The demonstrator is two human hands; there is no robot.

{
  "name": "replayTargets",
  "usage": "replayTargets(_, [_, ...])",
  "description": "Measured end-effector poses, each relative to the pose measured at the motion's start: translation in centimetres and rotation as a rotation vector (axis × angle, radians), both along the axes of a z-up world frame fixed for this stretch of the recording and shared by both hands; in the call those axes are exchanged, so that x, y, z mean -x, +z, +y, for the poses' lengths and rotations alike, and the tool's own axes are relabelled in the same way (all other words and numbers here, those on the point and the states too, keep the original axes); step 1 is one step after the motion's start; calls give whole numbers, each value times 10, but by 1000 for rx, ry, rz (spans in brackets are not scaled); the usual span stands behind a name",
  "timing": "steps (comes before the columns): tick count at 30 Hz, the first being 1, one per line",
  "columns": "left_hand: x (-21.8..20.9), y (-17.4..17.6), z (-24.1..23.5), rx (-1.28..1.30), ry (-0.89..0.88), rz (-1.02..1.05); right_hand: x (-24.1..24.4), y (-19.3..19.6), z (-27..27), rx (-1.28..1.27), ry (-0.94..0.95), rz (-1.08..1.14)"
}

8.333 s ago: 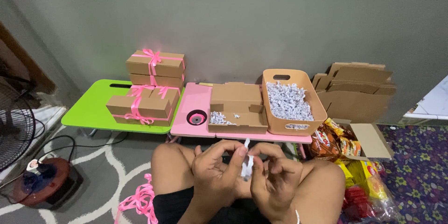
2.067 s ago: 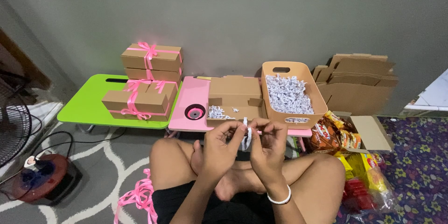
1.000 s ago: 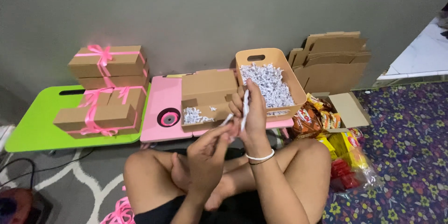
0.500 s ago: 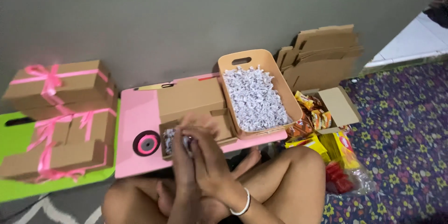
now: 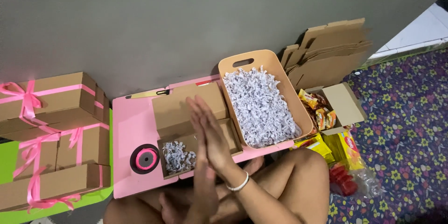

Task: Folding thin paper strips into small accordion shapes and placing them into a cardboard box as filler.

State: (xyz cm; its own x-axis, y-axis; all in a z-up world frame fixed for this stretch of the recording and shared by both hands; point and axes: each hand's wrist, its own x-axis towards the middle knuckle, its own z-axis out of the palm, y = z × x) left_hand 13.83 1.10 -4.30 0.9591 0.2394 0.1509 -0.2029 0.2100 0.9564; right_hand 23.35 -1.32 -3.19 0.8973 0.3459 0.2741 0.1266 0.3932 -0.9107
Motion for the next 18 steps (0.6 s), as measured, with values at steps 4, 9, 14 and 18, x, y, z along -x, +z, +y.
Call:
replayTargets(4, [-28,-24,32,-402,131,-131,36,24,3,155,181,280])
replayTargets(9, [-24,-71,30,-858,272,-262,21,-3,-1,-268,294,425])
replayTargets(14, [-6,-88,35,-1328,420,-364,-16,14,1,194,-24,-493])
replayTargets(18, [-45,-14,61,-517,177,101,-37,9,-13,440,-199,-410])
